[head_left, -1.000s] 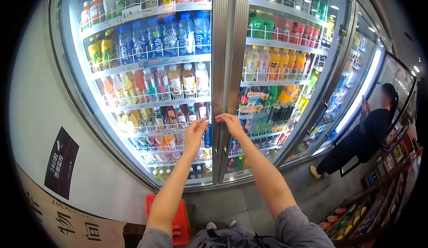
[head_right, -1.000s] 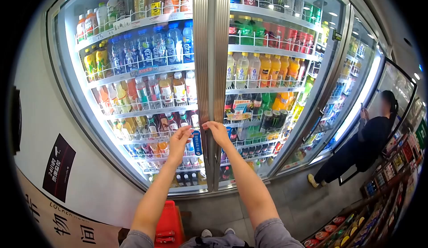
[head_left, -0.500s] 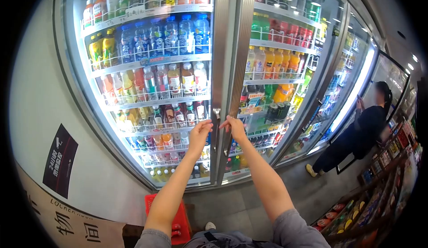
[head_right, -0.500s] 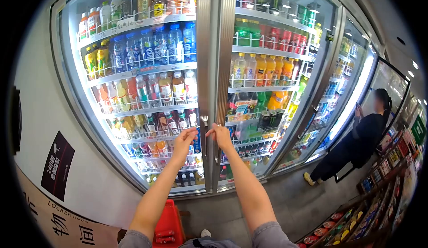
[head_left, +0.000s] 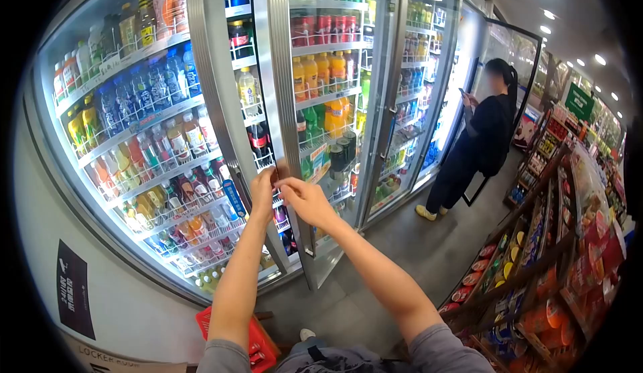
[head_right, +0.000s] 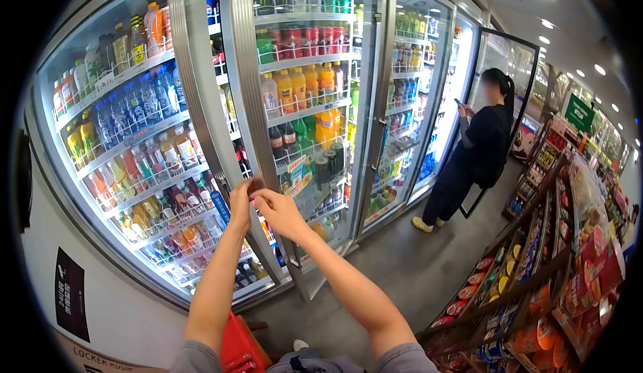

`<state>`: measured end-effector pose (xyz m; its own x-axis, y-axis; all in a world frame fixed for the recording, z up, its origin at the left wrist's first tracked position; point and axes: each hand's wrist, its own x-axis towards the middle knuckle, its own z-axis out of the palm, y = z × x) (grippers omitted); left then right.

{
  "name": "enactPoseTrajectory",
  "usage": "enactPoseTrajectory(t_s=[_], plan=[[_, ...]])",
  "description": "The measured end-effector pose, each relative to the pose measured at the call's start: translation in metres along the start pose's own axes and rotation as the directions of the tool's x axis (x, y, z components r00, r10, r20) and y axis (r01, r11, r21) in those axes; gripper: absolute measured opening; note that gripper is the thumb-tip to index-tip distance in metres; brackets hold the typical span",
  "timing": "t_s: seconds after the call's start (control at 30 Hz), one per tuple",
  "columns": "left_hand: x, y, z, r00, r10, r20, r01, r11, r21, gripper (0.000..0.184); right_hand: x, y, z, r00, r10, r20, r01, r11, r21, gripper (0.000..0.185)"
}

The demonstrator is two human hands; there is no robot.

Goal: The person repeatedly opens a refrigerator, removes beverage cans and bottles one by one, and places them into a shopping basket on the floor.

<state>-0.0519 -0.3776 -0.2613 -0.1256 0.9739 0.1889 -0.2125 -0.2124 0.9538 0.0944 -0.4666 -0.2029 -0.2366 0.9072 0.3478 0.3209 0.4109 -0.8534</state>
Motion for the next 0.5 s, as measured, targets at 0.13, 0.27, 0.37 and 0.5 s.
enactPoseTrajectory(t_s=[0.13,0.27,0.37,0.5], plan=[[-0.035,-0.015,0.017,0.964,0.092,0.249,-0.024,0.964,-0.264,0.023,-0.024,-0.019,0.001,0.971,-0.183,-0.156,0.215,0.951,0.221,0.031],[-0.075,-0.015,0.056,0.914,0.139,0.382,-0.016,0.952,-0.307,0.019,-0.047,-0.036,-0.015,0.947,-0.219,-0.234,0.262,0.950,0.171,0.032],[-0.111,-0.007,0.088,0.897,0.137,0.419,-0.023,0.964,-0.265,0.020,-0.059,-0.032,-0.032,0.966,-0.161,-0.202,0.213,0.940,0.268,0.033],[-0.129,-0.001,0.121,0.731,0.026,0.682,0.147,0.970,-0.195,0.032,-0.054,-0.017,-0.054,0.961,-0.145,-0.236,0.215,0.927,0.306,0.032]])
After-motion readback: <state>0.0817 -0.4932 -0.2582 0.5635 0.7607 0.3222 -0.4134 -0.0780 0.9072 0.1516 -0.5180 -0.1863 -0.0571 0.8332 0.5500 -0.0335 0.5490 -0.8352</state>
